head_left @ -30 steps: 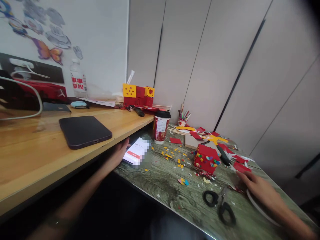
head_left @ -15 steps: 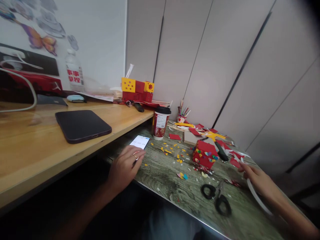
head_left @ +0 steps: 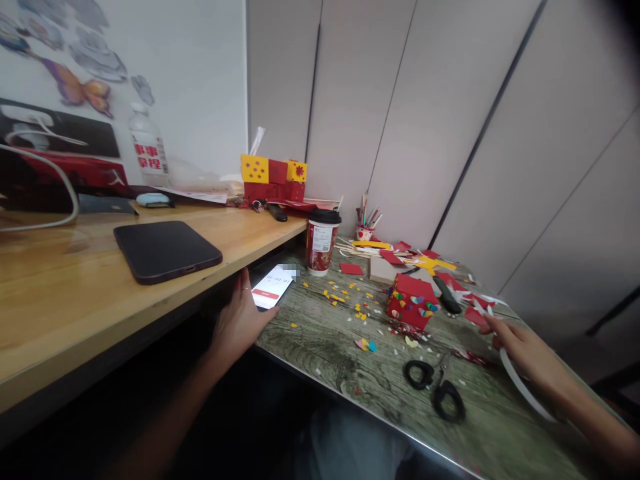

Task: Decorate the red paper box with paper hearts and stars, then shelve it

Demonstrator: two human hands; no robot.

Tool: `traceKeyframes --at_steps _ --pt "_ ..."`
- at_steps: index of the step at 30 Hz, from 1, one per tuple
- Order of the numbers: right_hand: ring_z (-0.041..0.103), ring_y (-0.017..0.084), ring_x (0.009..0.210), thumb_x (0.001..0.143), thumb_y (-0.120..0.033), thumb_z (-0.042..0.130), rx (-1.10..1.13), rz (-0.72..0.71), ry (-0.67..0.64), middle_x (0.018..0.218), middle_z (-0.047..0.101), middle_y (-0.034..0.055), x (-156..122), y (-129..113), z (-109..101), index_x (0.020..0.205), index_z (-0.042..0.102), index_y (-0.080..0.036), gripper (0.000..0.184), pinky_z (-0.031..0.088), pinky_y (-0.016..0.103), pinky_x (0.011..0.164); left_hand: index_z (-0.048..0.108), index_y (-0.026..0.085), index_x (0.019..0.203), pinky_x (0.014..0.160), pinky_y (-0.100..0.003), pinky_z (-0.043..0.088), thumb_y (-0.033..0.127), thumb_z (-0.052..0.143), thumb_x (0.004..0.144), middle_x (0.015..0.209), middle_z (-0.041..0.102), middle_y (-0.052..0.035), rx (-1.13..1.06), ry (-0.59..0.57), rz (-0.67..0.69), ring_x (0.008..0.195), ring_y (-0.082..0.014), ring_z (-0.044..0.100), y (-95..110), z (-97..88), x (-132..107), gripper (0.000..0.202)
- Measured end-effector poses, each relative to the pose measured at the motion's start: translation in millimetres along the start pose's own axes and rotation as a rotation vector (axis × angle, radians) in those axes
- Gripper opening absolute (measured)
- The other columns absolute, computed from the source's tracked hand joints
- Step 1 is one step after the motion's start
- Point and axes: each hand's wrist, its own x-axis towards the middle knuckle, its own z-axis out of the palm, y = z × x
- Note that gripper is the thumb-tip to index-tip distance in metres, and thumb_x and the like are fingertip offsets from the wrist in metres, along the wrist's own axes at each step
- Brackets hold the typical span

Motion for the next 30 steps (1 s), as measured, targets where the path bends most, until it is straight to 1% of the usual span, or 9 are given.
traceKeyframes --at_steps 3,5,7,10,12,15,20,26,30 --pt "0.058 0.024 0.075 0.083 -0.057 0.022 0.063 0.062 -0.099 0.074 0.061 0.0095 -1 -2 -1 0.088 0.063 -0.014 0.060 0.040 0.029 0.071 -0.002 0.011 0.141 0.077 -0.045 0.047 0.052 0.053 0.071 0.144 0.018 -0.0225 -0.020 -0.014 -0.007 0.105 -0.0403 0.053 -3 1.6 13 0.098" --pt "0.058 0.025 0.077 0.083 -0.057 0.022 0.076 0.080 -0.100 0.075 0.061 0.0099 -1 -1 -2 0.088 0.063 -0.013 0.060 0.039 0.030 0.073 0.001 0.012 0.141 0.079 -0.045 0.046 0.049 0.055 0.070 0.144 0.017 -0.0232 -0.038 -0.017 0.002 0.110 -0.0401 0.050 -8 5.0 25 0.096" --pt "0.057 0.026 0.077 0.082 -0.056 0.022 0.081 0.083 -0.105 0.074 0.061 0.0102 0 0 -2 0.088 0.063 -0.013 0.060 0.038 0.031 0.074 0.010 0.012 0.139 0.086 -0.045 0.043 0.044 0.058 0.068 0.144 0.019 -0.0232 -0.038 0.017 0.031 0.119 -0.0396 0.041 -15 9.1 37 0.091" --pt "0.058 0.026 0.076 0.080 -0.057 0.024 0.088 0.073 -0.098 0.073 0.061 0.0096 1 1 -1 0.087 0.063 -0.014 0.059 0.039 0.032 0.073 0.025 0.011 0.133 0.092 -0.045 0.038 0.040 0.061 0.064 0.138 0.030 -0.0243 -0.016 0.042 0.061 0.126 -0.0386 0.032 -26 15.0 57 0.083" --pt "0.058 0.027 0.075 0.078 -0.058 0.026 0.096 0.070 -0.083 0.071 0.061 0.0091 3 2 0 0.085 0.064 -0.015 0.058 0.040 0.033 0.073 0.029 0.010 0.129 0.093 -0.043 0.038 0.038 0.062 0.061 0.132 0.038 -0.0238 -0.021 0.013 0.060 0.124 -0.0372 0.035 -33 17.8 68 0.081" --pt "0.059 0.029 0.076 0.077 -0.060 0.030 0.103 0.064 -0.063 0.069 0.062 0.0086 4 4 0 0.082 0.065 -0.016 0.056 0.041 0.035 0.074 0.032 0.008 0.125 0.097 -0.038 0.035 0.036 0.064 0.058 0.129 0.042 -0.0209 -0.041 -0.018 0.073 0.123 -0.0345 0.037 -43 19.1 80 0.079" --pt "0.061 0.029 0.071 0.078 -0.059 0.031 0.114 0.004 -0.027 0.064 0.062 0.0085 0 1 -2 0.074 0.067 -0.018 0.054 0.042 0.037 0.070 0.039 0.010 0.118 0.102 -0.039 0.029 0.039 0.063 0.057 0.122 0.048 -0.0166 -0.116 -0.042 0.112 0.124 -0.0326 0.035 -50 15.0 85 0.072" --pt "0.060 0.027 0.060 0.079 -0.056 0.040 0.159 -0.055 -0.012 0.060 0.061 0.0086 -7 -7 -9 0.067 0.067 -0.021 0.046 0.042 0.036 0.061 0.045 0.010 0.110 0.096 -0.039 0.035 0.037 0.060 0.060 0.116 0.051 -0.0160 -0.107 -0.047 0.139 0.113 -0.0316 0.046 -49 10.2 83 0.059" --pt "0.059 0.025 0.067 0.081 -0.052 0.041 0.191 -0.024 0.007 0.068 0.063 0.0101 -8 -10 -19 0.072 0.066 -0.020 0.042 0.041 0.034 0.066 0.046 0.012 0.112 0.099 -0.043 0.031 0.039 0.063 0.059 0.111 0.055 -0.0140 -0.123 -0.039 0.162 0.115 -0.0337 0.044 -54 13.1 88 0.062"
